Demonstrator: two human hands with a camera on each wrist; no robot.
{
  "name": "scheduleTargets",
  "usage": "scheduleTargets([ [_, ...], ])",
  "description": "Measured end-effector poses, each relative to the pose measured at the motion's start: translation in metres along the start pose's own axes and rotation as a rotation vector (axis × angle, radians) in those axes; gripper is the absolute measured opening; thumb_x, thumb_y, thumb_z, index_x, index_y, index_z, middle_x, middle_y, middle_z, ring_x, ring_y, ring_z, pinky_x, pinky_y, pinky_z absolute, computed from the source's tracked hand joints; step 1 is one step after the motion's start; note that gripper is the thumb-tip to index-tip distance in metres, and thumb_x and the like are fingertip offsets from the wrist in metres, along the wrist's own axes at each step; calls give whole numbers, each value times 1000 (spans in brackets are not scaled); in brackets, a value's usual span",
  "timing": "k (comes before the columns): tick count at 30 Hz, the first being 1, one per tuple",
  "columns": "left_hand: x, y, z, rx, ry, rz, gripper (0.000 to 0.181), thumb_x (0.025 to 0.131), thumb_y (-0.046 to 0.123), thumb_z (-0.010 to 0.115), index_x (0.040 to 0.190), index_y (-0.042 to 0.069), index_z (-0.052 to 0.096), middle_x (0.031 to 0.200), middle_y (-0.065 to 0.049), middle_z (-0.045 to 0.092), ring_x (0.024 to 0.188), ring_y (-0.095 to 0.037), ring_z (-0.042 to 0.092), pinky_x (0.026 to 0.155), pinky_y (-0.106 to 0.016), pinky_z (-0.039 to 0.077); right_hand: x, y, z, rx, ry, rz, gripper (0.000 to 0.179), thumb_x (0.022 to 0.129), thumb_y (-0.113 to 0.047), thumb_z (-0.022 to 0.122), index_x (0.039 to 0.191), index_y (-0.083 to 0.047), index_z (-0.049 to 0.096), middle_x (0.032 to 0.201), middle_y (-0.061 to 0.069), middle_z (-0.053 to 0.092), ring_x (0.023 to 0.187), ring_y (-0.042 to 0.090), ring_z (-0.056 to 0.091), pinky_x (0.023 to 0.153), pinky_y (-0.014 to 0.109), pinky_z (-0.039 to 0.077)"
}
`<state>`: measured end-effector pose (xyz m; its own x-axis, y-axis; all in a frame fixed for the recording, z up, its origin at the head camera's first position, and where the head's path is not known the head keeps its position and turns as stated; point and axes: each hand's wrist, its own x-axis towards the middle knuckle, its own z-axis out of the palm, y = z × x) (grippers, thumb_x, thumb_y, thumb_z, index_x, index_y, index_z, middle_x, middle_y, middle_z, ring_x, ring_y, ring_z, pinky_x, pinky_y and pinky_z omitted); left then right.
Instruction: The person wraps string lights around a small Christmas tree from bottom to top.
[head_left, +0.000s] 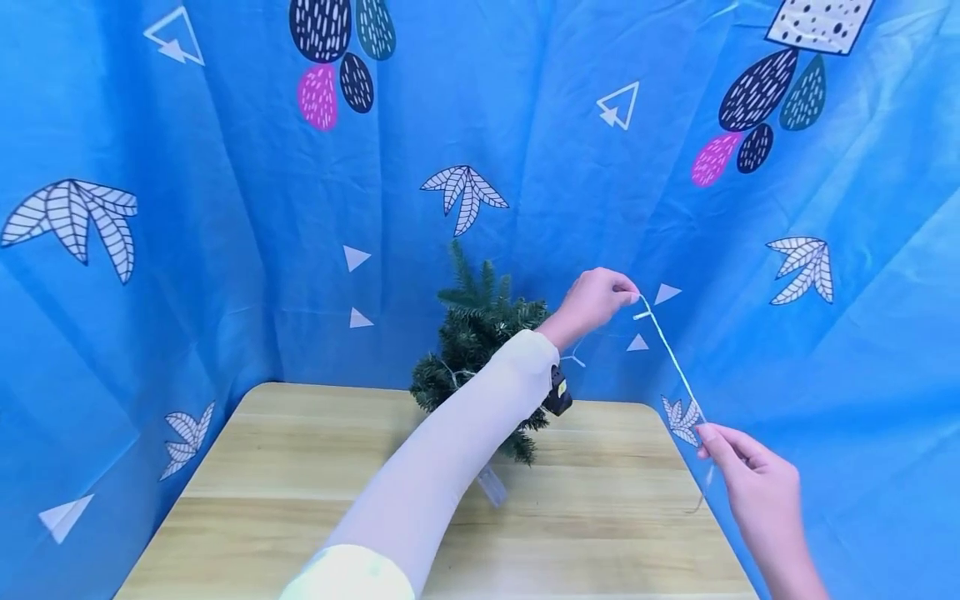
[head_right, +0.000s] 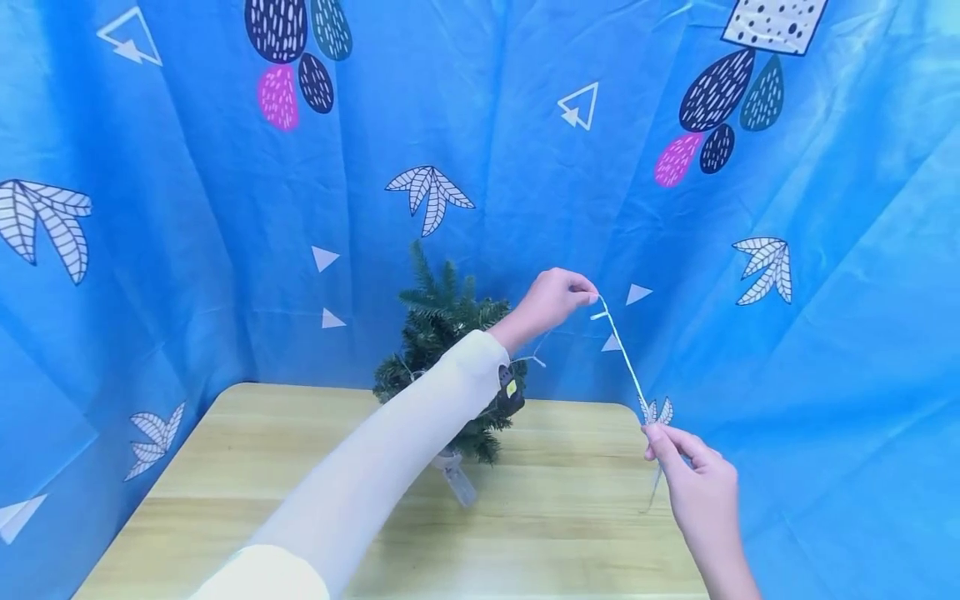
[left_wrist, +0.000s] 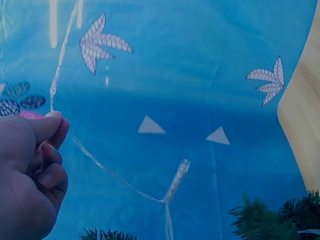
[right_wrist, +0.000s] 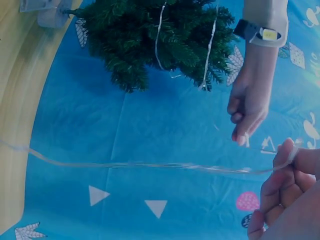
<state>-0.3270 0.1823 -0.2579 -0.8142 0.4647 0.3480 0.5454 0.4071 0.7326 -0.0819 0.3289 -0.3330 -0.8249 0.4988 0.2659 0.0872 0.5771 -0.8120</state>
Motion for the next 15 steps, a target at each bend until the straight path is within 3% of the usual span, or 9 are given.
scheduleTargets([
  [6, 8, -9, 4, -23, 18, -54, 17, 100, 29, 63, 103, 22, 78, 90, 11, 68, 72, -11, 53, 62, -26, 42, -7, 8, -5, -65, -51, 89, 51, 92, -59, 64, 123, -20, 72, 88, -12, 73, 91, 5, 55, 62, 29, 37],
  [15, 13, -10, 16, -28, 50, -54, 19, 101, 28, 62, 105, 19, 78, 97, 10, 69, 77, -12, 55, 69, -26, 44, -12, 21, -9, -89, -97, 68, 47, 95, -55, 62, 122, -18, 73, 89, -7, 76, 94, -6, 55, 71, 20, 38],
])
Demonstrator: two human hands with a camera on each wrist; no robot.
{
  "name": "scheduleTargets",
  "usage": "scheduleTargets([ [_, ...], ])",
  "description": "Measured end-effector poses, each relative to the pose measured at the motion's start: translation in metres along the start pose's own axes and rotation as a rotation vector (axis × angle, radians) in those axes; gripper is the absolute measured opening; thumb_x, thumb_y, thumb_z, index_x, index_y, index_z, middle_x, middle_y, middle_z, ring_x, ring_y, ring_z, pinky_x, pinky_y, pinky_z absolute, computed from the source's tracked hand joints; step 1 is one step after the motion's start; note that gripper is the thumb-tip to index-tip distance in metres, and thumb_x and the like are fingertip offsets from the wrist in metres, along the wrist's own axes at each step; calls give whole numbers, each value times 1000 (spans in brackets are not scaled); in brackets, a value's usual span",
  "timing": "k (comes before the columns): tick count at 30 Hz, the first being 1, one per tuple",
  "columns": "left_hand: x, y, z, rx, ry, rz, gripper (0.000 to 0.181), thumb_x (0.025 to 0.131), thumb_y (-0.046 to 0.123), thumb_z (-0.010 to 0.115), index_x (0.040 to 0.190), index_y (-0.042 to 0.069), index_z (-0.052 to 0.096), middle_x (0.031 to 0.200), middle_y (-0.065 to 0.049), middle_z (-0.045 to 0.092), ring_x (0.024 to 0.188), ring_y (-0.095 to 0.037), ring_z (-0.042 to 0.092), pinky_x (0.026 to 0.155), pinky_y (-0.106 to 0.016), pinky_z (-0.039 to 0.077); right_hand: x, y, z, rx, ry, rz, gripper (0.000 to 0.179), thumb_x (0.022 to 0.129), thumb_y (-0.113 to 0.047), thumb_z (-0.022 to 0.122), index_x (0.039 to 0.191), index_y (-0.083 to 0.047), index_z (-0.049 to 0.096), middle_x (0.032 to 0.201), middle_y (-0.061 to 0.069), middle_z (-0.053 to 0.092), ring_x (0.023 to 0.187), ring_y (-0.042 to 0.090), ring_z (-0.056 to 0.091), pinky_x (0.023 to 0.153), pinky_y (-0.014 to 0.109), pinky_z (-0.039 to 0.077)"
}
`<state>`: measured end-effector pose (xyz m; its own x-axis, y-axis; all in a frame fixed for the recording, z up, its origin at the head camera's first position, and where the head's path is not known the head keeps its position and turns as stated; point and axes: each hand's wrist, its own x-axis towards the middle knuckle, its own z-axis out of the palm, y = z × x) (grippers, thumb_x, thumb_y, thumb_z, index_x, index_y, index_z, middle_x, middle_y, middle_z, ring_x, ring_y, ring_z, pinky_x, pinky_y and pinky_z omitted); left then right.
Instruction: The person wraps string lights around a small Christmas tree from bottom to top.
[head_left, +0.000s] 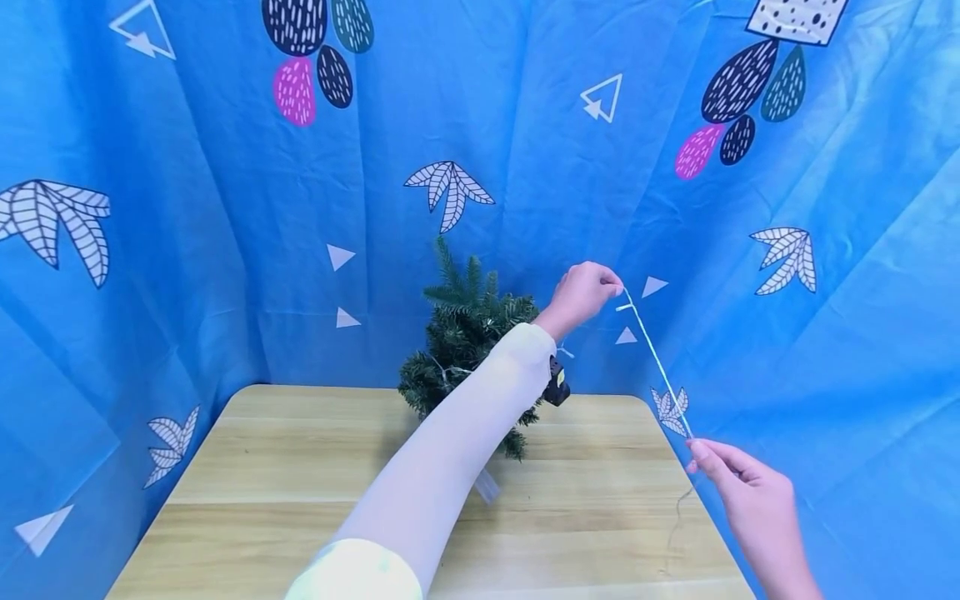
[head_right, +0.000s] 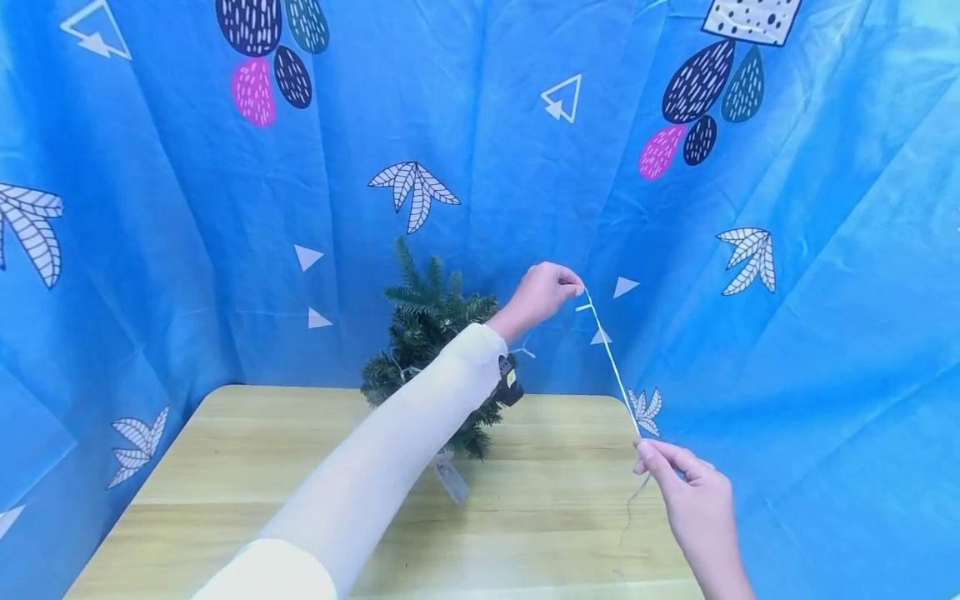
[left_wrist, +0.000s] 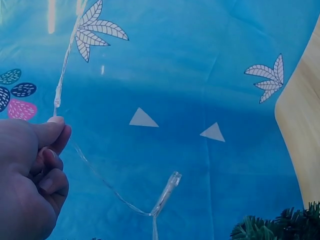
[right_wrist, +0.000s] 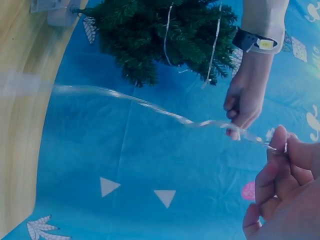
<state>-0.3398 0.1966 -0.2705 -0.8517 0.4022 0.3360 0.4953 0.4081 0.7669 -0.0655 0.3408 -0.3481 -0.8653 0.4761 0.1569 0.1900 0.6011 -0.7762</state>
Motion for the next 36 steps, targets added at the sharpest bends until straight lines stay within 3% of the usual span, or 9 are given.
scheduleTargets([
  [8, 7, -5, -3, 28, 45, -33, 17, 100, 27, 64, 102, 19, 79, 101, 9, 73, 81, -10, 60, 74, -27, 48, -1, -2, 4, 25, -15, 23, 48, 94, -56, 63, 120, -16, 74, 86, -6, 76, 96, -5, 56, 77, 18, 40],
  [15, 7, -4, -9, 146, 67, -75, 17, 102, 23, 62, 95, 21, 77, 102, 10, 72, 80, -11, 60, 73, -29, 49, 3, -9, 5, 73, -15, 22, 50, 93, -58, 63, 119, -17, 74, 89, -4, 75, 100, 3, 57, 78, 18, 41],
  [19, 5, -5, -8, 241, 18, -83, 19, 103, 22, 59, 89, 19, 72, 96, 8, 67, 80, -11, 56, 74, -29, 49, 16, -16, 6, 135, 33, -5, 48, 92, -54, 66, 116, -14, 75, 82, -8, 74, 89, 7, 57, 63, 24, 43],
  [24, 3, -6, -4, 296, -43, -72, 35, 104, 23, 58, 70, 16, 54, 71, 4, 45, 65, -13, 43, 60, -27, 37, 36, -21, 6, 262, 67, -23, 39, 92, -45, 71, 108, -10, 76, 72, -13, 70, 72, 12, 48, 41, 36, 27],
  [27, 0, -2, -4, 307, -63, -51, 39, 104, 24, 57, 67, 16, 49, 69, 3, 40, 62, -13, 39, 57, -27, 33, 46, -22, 5, 260, 76, -26, 35, 92, -46, 72, 104, -13, 77, 73, -15, 68, 68, 12, 45, 38, 37, 25],
  [29, -4, 3, -3, 305, -78, -25, 33, 104, 24, 58, 71, 18, 57, 75, 7, 50, 66, -11, 44, 61, -25, 38, 52, -23, 4, 232, 73, -40, 34, 92, -47, 71, 102, -15, 77, 75, -16, 68, 71, 11, 47, 38, 36, 27],
  [33, -18, 18, 0, 293, -155, 82, 14, 101, 26, 63, 95, 23, 76, 100, 14, 69, 86, -4, 59, 77, -22, 48, 60, -21, 2, 206, 57, -63, 35, 94, -47, 68, 103, -14, 76, 78, -16, 68, 87, 10, 53, 40, 36, 30],
  [36, -31, 29, 7, 233, -247, 178, 16, 99, 28, 66, 110, 23, 78, 109, 14, 72, 98, -1, 63, 83, -17, 49, 65, -22, 0, 176, 46, -82, 39, 95, -49, 66, 106, -13, 75, 80, -15, 68, 89, 12, 53, 44, 35, 34],
])
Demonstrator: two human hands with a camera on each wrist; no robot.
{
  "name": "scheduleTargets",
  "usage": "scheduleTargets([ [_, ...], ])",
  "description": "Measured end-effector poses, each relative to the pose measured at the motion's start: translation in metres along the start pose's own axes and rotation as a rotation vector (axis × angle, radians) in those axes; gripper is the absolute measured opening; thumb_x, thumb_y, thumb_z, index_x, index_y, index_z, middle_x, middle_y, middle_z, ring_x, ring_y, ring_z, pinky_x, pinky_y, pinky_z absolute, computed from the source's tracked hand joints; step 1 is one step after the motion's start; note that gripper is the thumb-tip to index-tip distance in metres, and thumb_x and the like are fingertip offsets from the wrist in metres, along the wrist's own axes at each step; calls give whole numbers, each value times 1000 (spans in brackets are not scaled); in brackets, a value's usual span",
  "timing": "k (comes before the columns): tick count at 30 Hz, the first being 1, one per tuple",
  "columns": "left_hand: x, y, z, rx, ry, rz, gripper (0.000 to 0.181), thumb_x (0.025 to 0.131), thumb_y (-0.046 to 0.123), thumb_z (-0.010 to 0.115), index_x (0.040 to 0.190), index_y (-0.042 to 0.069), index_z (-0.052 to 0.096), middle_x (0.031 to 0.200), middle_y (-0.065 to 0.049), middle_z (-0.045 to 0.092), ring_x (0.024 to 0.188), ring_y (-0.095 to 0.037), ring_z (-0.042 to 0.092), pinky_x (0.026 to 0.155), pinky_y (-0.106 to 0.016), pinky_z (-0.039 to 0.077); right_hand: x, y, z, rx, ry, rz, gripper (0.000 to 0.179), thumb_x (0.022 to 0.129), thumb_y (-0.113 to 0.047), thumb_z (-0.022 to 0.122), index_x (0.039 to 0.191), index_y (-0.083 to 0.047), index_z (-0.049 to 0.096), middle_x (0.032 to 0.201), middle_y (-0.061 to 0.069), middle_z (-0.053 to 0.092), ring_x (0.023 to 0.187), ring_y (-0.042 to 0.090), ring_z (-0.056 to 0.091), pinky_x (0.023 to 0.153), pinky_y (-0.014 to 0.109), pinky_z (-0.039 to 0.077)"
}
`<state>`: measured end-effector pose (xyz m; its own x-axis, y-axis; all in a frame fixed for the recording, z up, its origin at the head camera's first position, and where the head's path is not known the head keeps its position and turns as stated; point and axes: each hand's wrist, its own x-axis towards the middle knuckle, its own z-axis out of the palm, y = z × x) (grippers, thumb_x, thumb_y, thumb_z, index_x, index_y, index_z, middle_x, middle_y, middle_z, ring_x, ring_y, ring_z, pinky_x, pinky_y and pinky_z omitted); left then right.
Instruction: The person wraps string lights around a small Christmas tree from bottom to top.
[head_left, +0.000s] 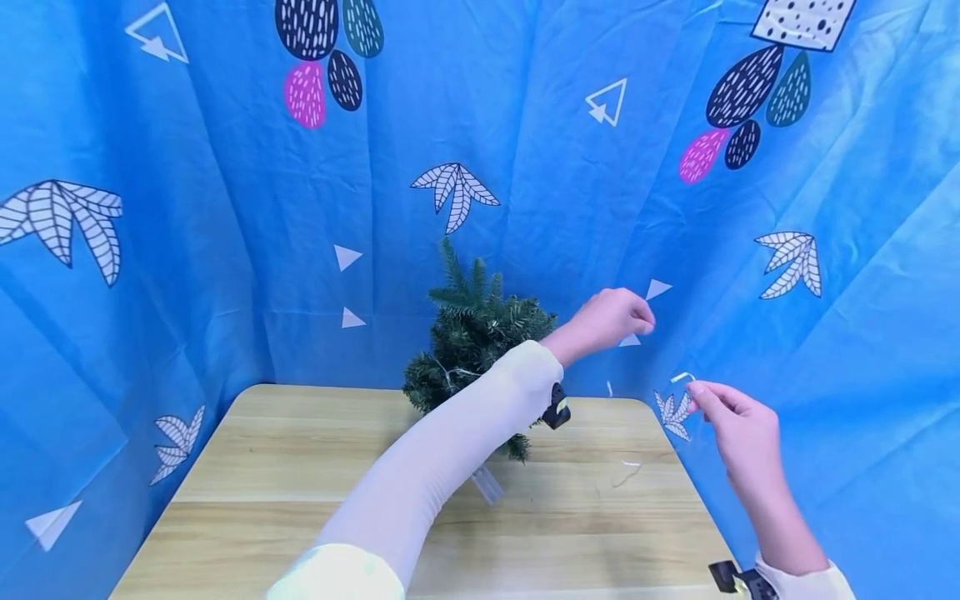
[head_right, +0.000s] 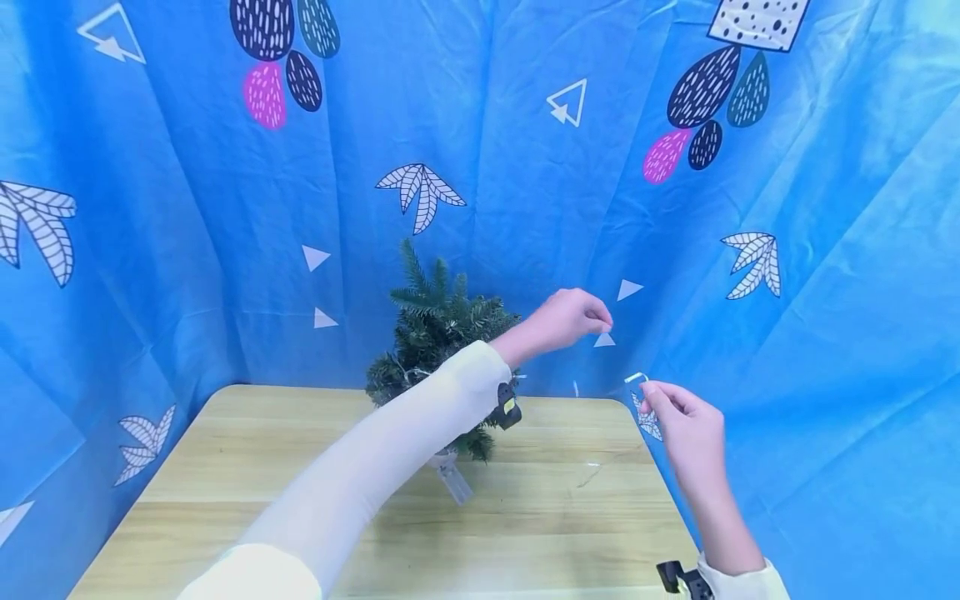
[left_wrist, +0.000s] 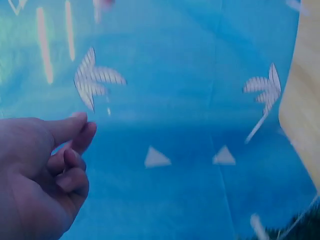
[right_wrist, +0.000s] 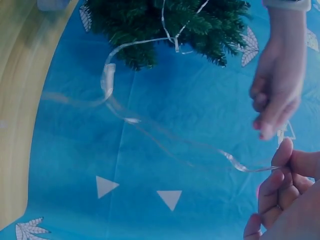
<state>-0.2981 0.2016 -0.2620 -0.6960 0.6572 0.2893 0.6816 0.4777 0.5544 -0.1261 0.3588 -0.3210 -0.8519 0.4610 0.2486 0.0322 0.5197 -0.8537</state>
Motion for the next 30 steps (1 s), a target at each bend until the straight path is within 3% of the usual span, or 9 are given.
scheduleTargets([
  [3, -9, 12, 6, -93, -94, 65, 21, 98, 28, 66, 116, 22, 76, 111, 13, 73, 101, 1, 64, 83, -13, 49, 7, -1, 1, -42, -18, -30, 42, 96, -50, 63, 109, -12, 74, 84, -12, 69, 91, 12, 53, 57, 27, 42],
  [6, -15, 19, 11, -142, -178, 80, 26, 98, 28, 66, 122, 23, 73, 113, 13, 72, 102, 1, 64, 83, -13, 50, 15, -2, 3, -62, -50, -61, 44, 98, -50, 60, 111, -11, 73, 86, -13, 69, 93, 12, 54, 70, 21, 45],
  [10, -15, 20, 16, -84, -226, 75, 26, 97, 26, 67, 123, 24, 73, 108, 13, 73, 98, 1, 64, 83, -15, 50, 23, -5, 6, -63, -89, -82, 45, 98, -51, 60, 111, -9, 73, 83, -16, 69, 94, 12, 52, 73, 21, 45],
  [15, -8, 17, 17, 10, -223, 84, 17, 97, 23, 67, 111, 24, 77, 97, 15, 72, 90, 0, 62, 78, -14, 49, 29, -11, 10, -73, -121, -116, 47, 98, -51, 60, 112, -9, 74, 85, -11, 71, 93, 13, 52, 72, 23, 45],
  [18, -1, 15, 11, 58, -194, 111, 15, 99, 24, 66, 107, 24, 77, 96, 15, 70, 88, -2, 60, 77, -15, 48, 34, -18, 13, -73, -129, -134, 47, 98, -52, 60, 110, -9, 74, 81, -10, 67, 79, 15, 50, 65, 29, 43],
  [21, 7, 11, -1, 100, -122, 116, 15, 100, 25, 65, 108, 23, 77, 101, 14, 71, 90, -2, 61, 80, -16, 48, 38, -24, 15, -70, -131, -137, 48, 97, -54, 61, 110, -9, 73, 77, -12, 64, 66, 18, 45, 57, 34, 39],
  [26, 19, -4, -25, 144, 42, 113, 17, 101, 25, 63, 111, 21, 77, 108, 10, 72, 95, -3, 63, 86, -18, 49, 38, -30, 18, -86, -146, -125, 53, 96, -57, 59, 112, -9, 73, 85, -12, 69, 78, 17, 48, 61, 31, 43],
  [30, 26, -19, -47, 99, 124, 47, 19, 102, 23, 61, 111, 17, 77, 110, 7, 72, 94, -6, 63, 87, -21, 51, 36, -33, 24, -87, -179, -120, 52, 97, -56, 58, 114, -9, 73, 88, -8, 70, 77, 20, 48, 59, 32, 43],
])
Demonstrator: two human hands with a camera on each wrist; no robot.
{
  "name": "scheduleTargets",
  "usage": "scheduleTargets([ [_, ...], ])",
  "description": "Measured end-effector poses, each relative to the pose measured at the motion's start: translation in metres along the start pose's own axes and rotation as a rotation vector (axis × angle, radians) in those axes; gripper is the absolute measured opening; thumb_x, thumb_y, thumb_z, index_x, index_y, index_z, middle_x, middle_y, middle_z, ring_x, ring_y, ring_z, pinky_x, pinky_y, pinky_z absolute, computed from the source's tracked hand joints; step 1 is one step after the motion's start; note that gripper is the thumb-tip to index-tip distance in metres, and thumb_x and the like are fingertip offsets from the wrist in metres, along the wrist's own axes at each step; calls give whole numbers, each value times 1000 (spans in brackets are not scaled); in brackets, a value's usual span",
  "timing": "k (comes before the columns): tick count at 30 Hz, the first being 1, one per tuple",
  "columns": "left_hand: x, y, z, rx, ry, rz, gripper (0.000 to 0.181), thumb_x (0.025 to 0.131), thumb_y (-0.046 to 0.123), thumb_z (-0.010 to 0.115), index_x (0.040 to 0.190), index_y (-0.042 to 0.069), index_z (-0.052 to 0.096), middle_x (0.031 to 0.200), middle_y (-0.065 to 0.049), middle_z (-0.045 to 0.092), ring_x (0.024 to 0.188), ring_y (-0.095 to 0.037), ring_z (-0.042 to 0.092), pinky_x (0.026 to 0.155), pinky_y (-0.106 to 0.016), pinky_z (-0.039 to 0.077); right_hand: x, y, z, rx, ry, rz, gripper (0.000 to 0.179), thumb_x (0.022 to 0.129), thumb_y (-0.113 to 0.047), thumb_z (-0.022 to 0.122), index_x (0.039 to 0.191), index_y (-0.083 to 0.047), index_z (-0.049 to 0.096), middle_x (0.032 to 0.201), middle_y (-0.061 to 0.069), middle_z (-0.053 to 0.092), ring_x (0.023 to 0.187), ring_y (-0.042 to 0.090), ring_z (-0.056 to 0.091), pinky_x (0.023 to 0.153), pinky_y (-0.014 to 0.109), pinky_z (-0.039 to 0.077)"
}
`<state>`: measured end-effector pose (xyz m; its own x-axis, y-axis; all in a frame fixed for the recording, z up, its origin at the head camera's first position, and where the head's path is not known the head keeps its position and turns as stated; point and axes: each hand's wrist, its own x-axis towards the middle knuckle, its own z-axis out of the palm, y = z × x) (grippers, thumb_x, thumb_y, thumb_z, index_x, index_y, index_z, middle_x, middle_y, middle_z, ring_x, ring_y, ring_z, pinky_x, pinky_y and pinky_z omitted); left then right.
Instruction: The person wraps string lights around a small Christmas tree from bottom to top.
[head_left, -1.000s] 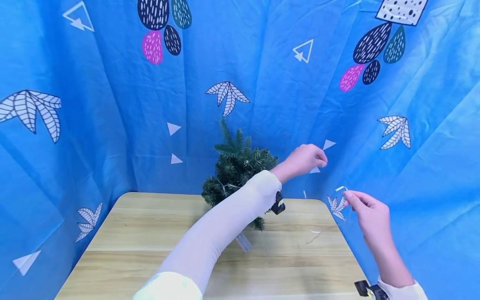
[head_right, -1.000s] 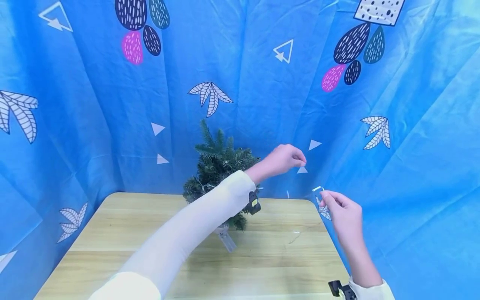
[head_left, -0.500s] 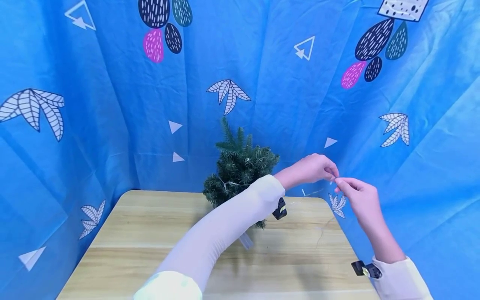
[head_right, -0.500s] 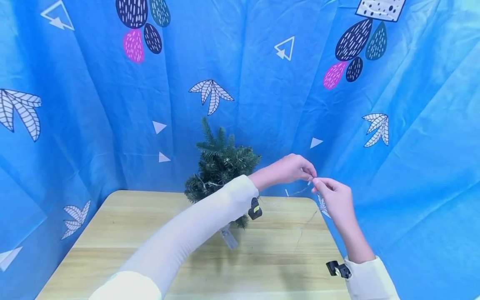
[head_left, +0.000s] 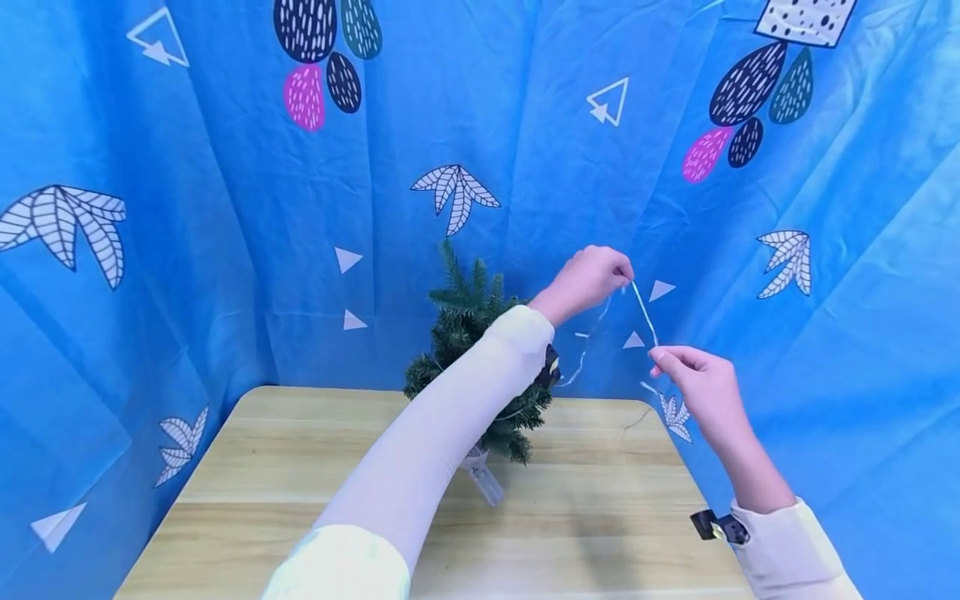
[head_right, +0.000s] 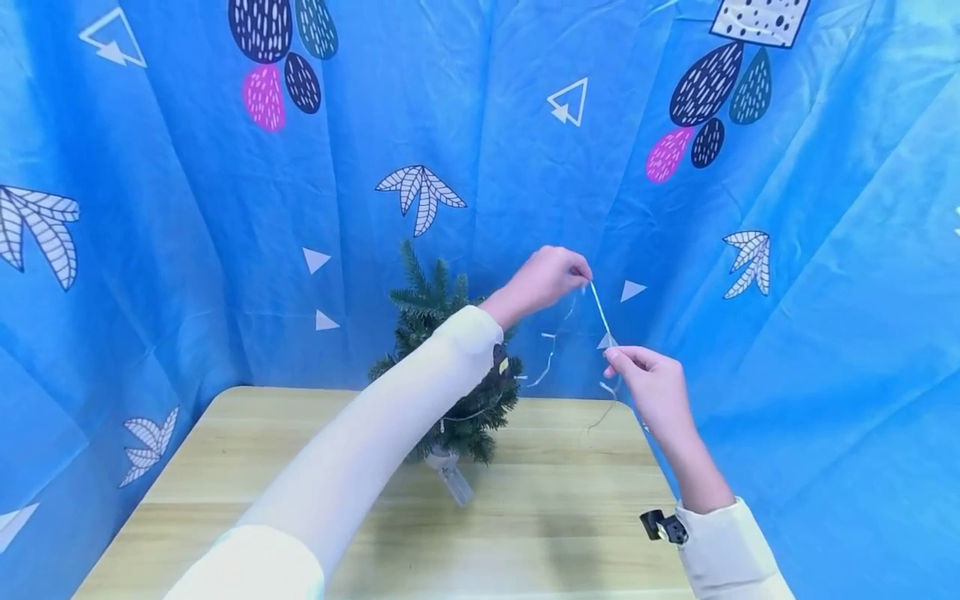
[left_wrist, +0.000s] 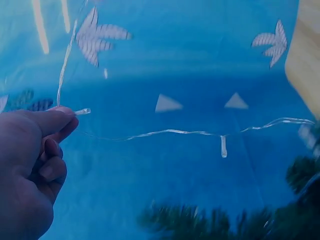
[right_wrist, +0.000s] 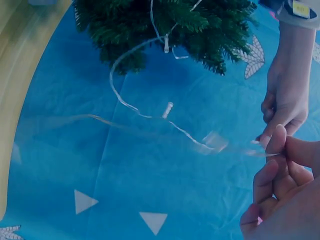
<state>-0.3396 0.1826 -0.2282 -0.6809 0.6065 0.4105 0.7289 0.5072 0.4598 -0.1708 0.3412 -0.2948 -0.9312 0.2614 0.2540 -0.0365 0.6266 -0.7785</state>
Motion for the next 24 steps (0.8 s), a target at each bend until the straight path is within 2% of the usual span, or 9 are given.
scheduleTargets([
  [6, 7, -21, -28, -61, 78, -129, 22, 103, 24, 59, 115, 16, 75, 115, 4, 70, 94, -10, 61, 87, -25, 53, 0, -5, 12, 3, -41, -8, 53, 97, -57, 58, 117, -10, 73, 93, 1, 72, 83, 17, 51, 63, 29, 46],
  [8, 9, -27, -37, -75, 98, -147, 23, 103, 24, 58, 117, 16, 74, 116, 4, 69, 94, -11, 61, 88, -26, 53, 1, -7, 14, 7, -44, -10, 53, 97, -57, 58, 117, -10, 73, 91, -1, 72, 78, 17, 51, 62, 30, 45],
  [10, 10, -32, -46, -85, 110, -152, 23, 102, 24, 59, 118, 15, 73, 117, 3, 69, 96, -12, 61, 89, -26, 53, 1, -9, 17, 23, -45, -10, 52, 96, -57, 59, 115, -11, 73, 89, -4, 71, 62, 20, 46, 52, 34, 41],
  [12, 10, -36, -54, -86, 115, -155, 24, 102, 24, 59, 120, 15, 73, 118, 2, 69, 97, -12, 60, 90, -26, 53, 1, -12, 19, 33, -46, -17, 52, 96, -57, 60, 113, -11, 74, 96, -4, 72, 61, 22, 44, 53, 36, 39],
  [15, 9, -41, -64, -58, 134, -152, 24, 103, 25, 59, 120, 15, 72, 119, 2, 69, 99, -12, 61, 90, -26, 52, 2, -17, 23, 44, -47, -36, 52, 96, -57, 60, 108, -9, 74, 118, 2, 72, 79, 22, 57, 54, 35, 40],
  [17, 8, -44, -69, -23, 152, -148, 23, 103, 26, 58, 119, 17, 73, 119, 3, 70, 98, -10, 61, 89, -26, 52, 2, -20, 26, 48, -42, -43, 51, 96, -56, 61, 106, -8, 75, 126, 9, 70, 93, 22, 56, 58, 35, 39],
  [20, 5, -50, -76, 30, 186, -138, 23, 104, 26, 56, 119, 18, 73, 119, 5, 71, 98, -10, 62, 88, -27, 51, 2, -23, 30, 53, -36, -43, 50, 95, -56, 62, 105, -9, 76, 122, 10, 72, 106, 13, 56, 65, 32, 40],
  [23, 1, -57, -85, 70, 233, -143, 23, 105, 26, 55, 118, 20, 73, 118, 6, 71, 96, -9, 62, 87, -28, 50, 2, -26, 35, 59, -38, -41, 49, 95, -56, 62, 107, -11, 76, 110, 9, 73, 91, 15, 52, 64, 33, 41],
  [24, -1, -60, -88, 72, 254, -149, 23, 106, 26, 54, 118, 20, 72, 117, 6, 72, 95, -10, 62, 86, -28, 50, 2, -27, 36, 55, -38, -47, 50, 95, -57, 61, 106, -11, 76, 109, 8, 74, 99, 13, 52, 66, 33, 41],
])
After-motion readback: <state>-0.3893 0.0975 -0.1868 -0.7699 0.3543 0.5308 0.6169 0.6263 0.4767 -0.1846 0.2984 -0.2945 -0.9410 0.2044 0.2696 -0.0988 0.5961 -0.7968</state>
